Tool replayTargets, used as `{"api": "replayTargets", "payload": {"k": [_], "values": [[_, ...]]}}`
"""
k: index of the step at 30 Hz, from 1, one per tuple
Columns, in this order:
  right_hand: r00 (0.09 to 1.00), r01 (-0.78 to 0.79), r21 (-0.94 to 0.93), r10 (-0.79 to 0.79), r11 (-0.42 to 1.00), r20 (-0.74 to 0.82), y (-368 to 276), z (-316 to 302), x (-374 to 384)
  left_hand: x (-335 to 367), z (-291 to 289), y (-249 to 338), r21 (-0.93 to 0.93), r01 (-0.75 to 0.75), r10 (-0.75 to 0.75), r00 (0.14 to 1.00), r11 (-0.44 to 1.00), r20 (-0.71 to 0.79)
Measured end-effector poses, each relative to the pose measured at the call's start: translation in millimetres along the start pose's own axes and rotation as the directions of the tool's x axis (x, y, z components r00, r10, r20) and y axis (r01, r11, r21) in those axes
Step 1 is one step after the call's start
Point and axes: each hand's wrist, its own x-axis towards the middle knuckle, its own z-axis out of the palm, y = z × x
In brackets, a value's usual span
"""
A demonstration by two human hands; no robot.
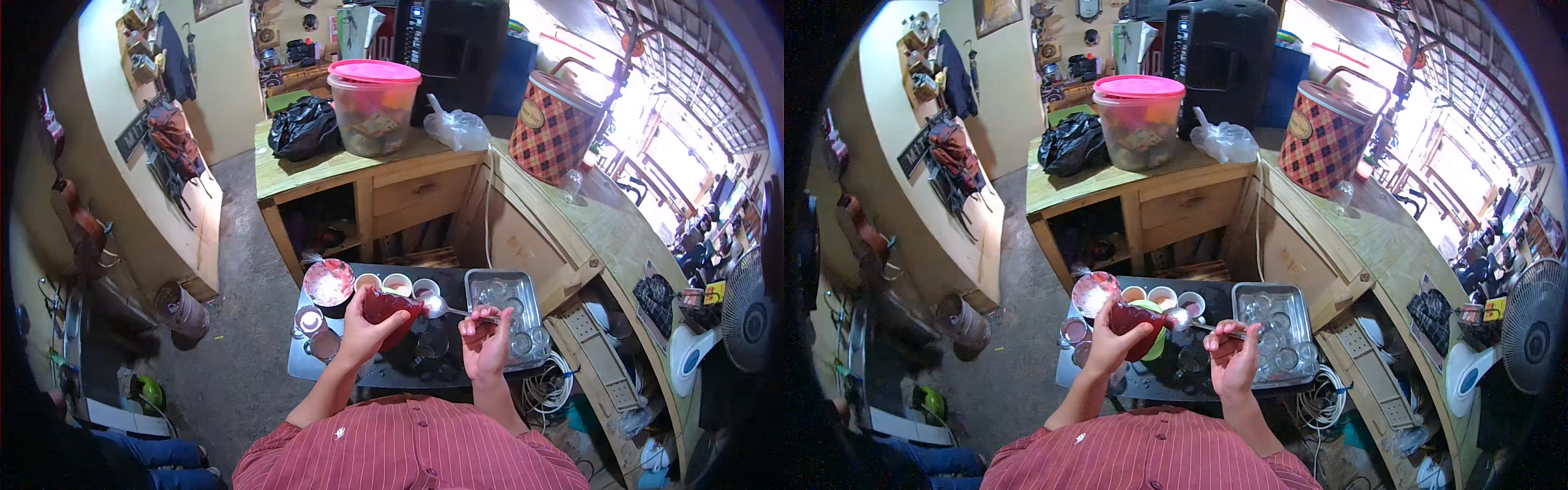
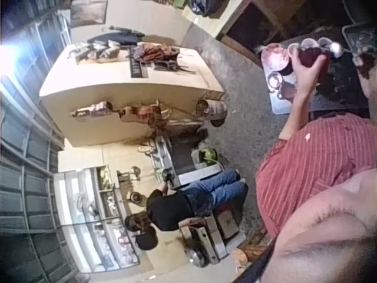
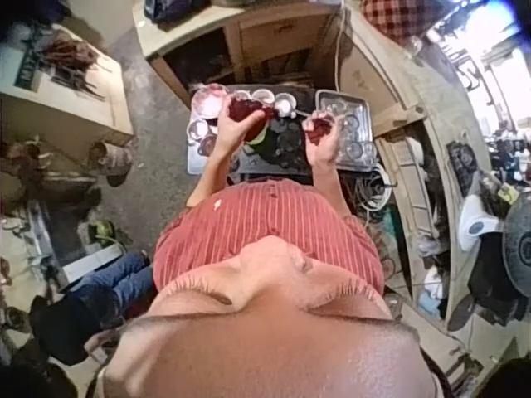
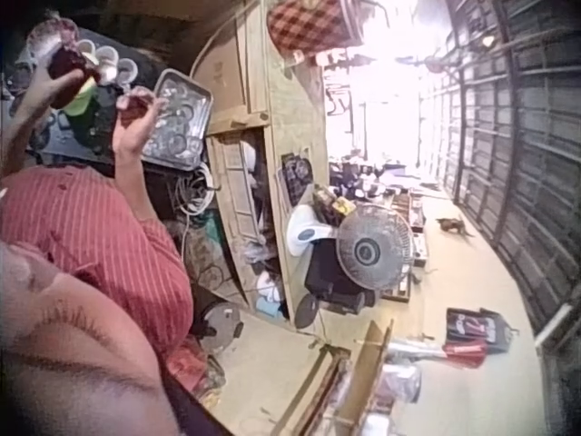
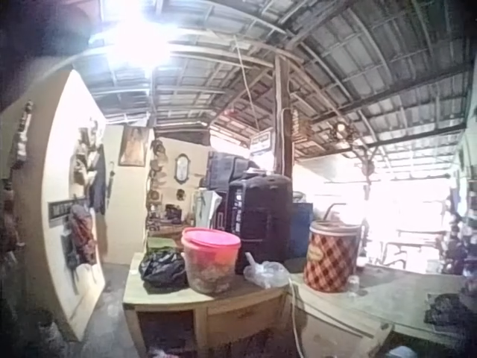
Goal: The recorder is preparing multiple drinks at a bar or counter, pouring ingredients from various containers and stirring them in glasses.
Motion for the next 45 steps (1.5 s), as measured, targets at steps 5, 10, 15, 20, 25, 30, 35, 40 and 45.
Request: {"api": "replayTargets", "payload": {"k": [5, 10, 15, 20, 25, 30, 35, 40, 45], "values": [[0.993, 0.107, -0.089, -0.101, 0.99, 0.066, -2.5, -7.3, -5.7, 3.8, 9.9, -3.5, 0.087, -0.004, 0.0, 0.999, 0.996, 0.053], [0.972, 0.216, -0.223, -0.188, 0.951, 0.139, -5.1, -11.9, -9.1, 10.2, 16.1, -17.5, 0.13, -0.091, 0.079, 0.993, 0.987, 0.093], [0.957, 0.279, -0.317, -0.235, 0.906, 0.172, -7.9, -14.3, -12.7, 10.6, 24.1, -9.5, 0.194, -0.104, 0.081, 0.989, 0.975, 0.127], [0.947, 0.312, -0.359, -0.255, 0.88, 0.198, -8.4, -13.2, -14.9, 10.2, 26.0, -3.7, 0.22, -0.123, 0.1, 0.989, 0.968, 0.112], [0.948, 0.303, -0.365, -0.241, 0.88, 0.206, -9.4, -13.0, -15.2, 10.4, 21.6, -5.7, 0.32, -0.188, 0.153, 0.979, 0.929, 0.131], [0.954, 0.283, -0.312, -0.232, 0.907, 0.19, -7.6, -14.5, -13.2, 8.3, 21.6, -2.0, 0.358, -0.17, 0.148, 0.985, 0.918, 0.088], [0.962, 0.245, -0.252, -0.204, 0.936, 0.179, -6.9, -14.1, -11.7, 7.4, 17.2, -0.4, 0.417, -0.168, 0.165, 0.985, 0.893, 0.045], [0.97, 0.222, -0.182, -0.198, 0.958, 0.141, -6.3, -15.9, -10.9, 8.7, 8.9, -5.1, 0.451, -0.151, 0.162, 0.987, 0.88, 0.013], [0.979, 0.19, -0.145, -0.177, 0.971, 0.097, -5.7, -20.0, -8.9, 2.4, 6.7, -7.1, 0.378, -0.141, 0.148, 0.989, 0.915, 0.011]]}}
